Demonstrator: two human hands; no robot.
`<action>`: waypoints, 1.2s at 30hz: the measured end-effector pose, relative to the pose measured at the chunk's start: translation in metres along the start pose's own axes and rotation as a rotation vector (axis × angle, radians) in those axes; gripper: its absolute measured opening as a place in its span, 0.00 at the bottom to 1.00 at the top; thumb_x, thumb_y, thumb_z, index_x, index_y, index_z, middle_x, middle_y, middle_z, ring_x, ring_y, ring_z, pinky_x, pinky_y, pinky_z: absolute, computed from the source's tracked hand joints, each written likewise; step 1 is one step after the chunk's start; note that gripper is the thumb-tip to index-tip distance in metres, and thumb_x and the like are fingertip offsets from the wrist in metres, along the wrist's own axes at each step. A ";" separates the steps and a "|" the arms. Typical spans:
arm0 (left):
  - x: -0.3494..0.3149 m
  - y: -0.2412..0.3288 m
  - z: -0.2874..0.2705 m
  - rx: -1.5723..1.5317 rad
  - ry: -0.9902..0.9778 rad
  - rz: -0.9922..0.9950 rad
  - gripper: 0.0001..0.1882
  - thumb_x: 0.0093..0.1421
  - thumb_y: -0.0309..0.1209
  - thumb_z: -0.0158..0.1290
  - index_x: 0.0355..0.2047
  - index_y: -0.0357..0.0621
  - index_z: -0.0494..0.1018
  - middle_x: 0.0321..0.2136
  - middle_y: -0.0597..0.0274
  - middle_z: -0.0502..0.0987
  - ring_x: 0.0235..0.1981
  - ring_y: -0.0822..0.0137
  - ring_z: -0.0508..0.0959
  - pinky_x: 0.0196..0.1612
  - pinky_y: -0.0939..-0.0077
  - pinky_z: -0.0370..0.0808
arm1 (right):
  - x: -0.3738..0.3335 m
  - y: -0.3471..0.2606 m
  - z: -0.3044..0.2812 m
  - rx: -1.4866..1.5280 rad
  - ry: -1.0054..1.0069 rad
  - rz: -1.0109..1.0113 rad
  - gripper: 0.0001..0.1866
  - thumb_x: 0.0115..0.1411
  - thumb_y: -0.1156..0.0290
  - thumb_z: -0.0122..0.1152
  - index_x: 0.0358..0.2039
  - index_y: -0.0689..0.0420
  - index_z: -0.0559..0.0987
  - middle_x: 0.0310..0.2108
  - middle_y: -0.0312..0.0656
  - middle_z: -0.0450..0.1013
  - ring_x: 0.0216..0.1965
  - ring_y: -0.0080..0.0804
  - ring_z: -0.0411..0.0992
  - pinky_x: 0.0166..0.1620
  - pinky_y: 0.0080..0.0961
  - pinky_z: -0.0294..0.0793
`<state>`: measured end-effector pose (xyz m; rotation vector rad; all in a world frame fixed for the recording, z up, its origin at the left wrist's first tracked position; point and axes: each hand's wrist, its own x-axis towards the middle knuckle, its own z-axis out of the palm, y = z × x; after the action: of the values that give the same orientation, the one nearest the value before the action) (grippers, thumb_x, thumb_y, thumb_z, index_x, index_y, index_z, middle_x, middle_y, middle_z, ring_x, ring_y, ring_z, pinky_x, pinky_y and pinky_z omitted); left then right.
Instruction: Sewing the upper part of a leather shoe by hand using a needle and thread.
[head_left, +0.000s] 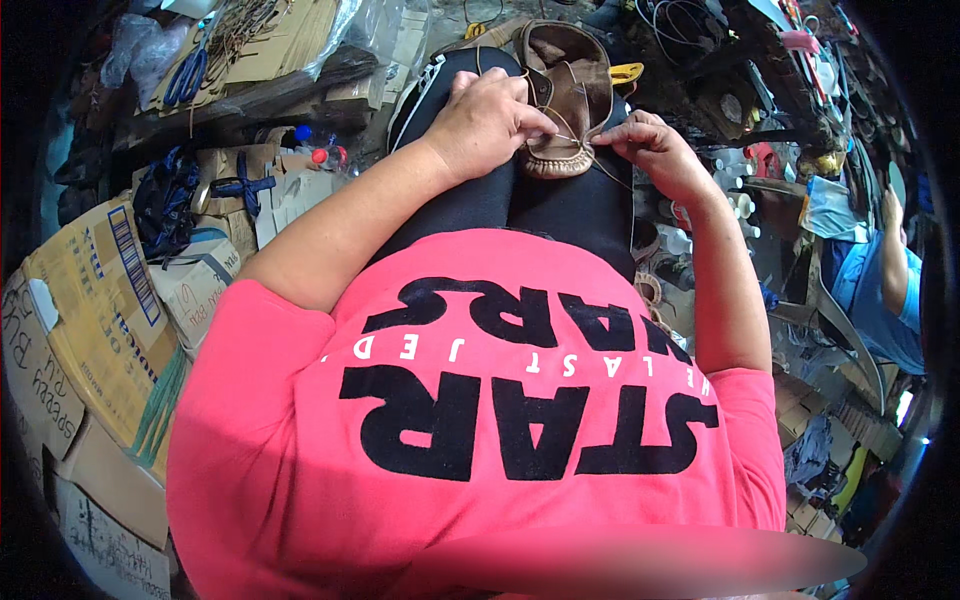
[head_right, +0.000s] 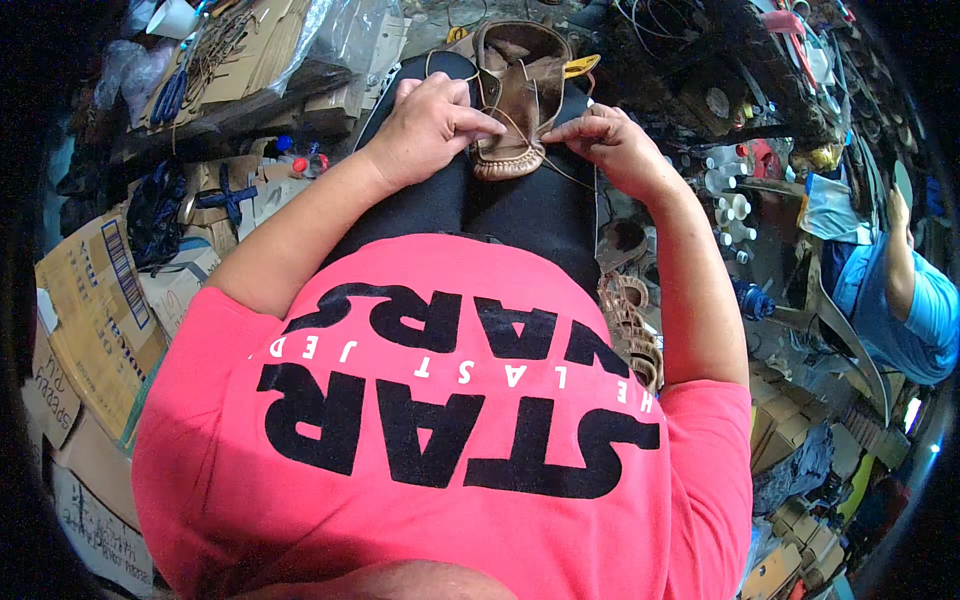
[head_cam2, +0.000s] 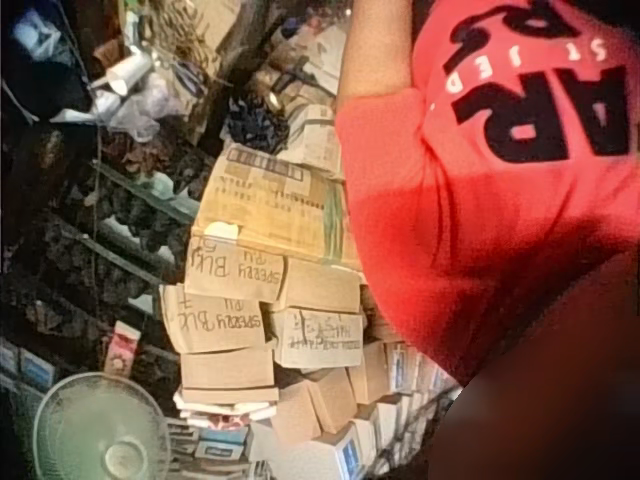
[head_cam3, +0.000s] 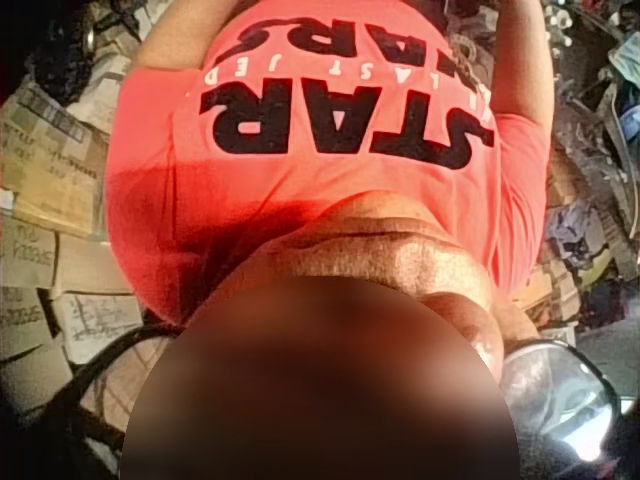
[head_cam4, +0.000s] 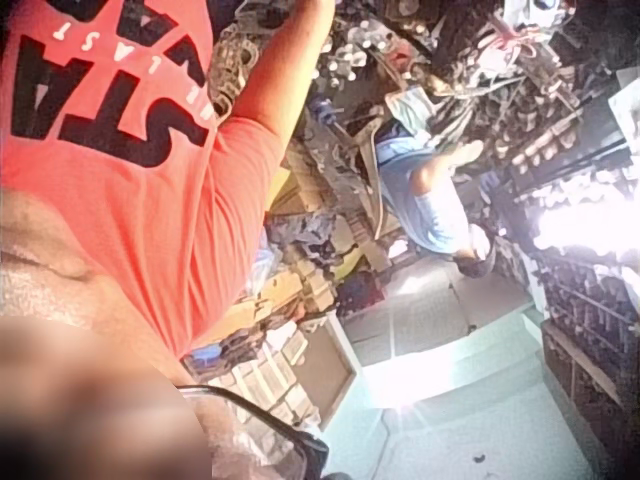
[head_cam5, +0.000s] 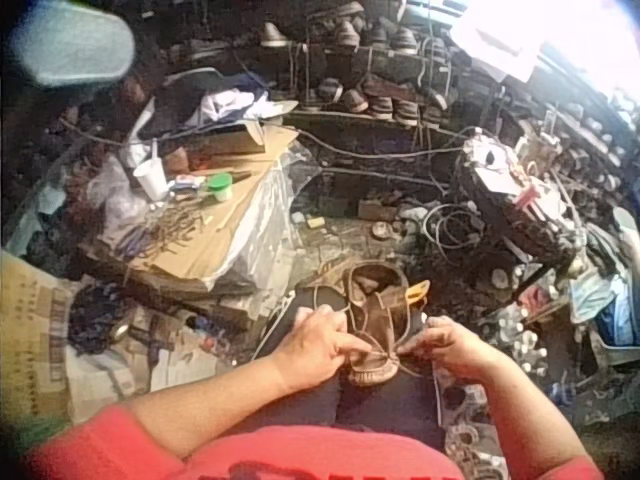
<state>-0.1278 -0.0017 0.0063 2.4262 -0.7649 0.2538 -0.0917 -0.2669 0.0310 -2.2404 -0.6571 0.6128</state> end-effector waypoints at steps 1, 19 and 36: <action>0.000 0.001 -0.001 0.007 -0.009 -0.005 0.10 0.51 0.34 0.57 0.33 0.68 0.81 0.23 0.72 0.66 0.34 0.68 0.67 0.41 0.69 0.57 | 0.001 0.001 0.000 0.021 -0.018 0.005 0.13 0.58 0.83 0.52 0.38 0.54 0.81 0.34 0.34 0.68 0.40 0.24 0.66 0.48 0.18 0.65; 0.010 -0.001 0.006 -0.048 -0.074 -0.039 0.09 0.50 0.34 0.57 0.31 0.67 0.81 0.22 0.72 0.69 0.35 0.69 0.70 0.41 0.68 0.55 | 0.006 0.006 0.001 0.212 -0.026 -0.039 0.18 0.49 0.85 0.58 0.39 0.51 0.83 0.22 0.30 0.62 0.30 0.22 0.61 0.38 0.16 0.64; 0.008 0.019 0.006 -0.083 -0.129 -0.233 0.09 0.49 0.38 0.58 0.33 0.60 0.80 0.27 0.74 0.77 0.38 0.70 0.71 0.44 0.64 0.56 | -0.008 -0.015 0.017 0.517 0.072 0.212 0.14 0.55 0.78 0.61 0.43 0.59 0.79 0.37 0.33 0.76 0.38 0.16 0.71 0.45 0.15 0.70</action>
<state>-0.1320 -0.0220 0.0128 2.4426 -0.5288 -0.0251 -0.1118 -0.2543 0.0334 -1.8421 -0.1911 0.7095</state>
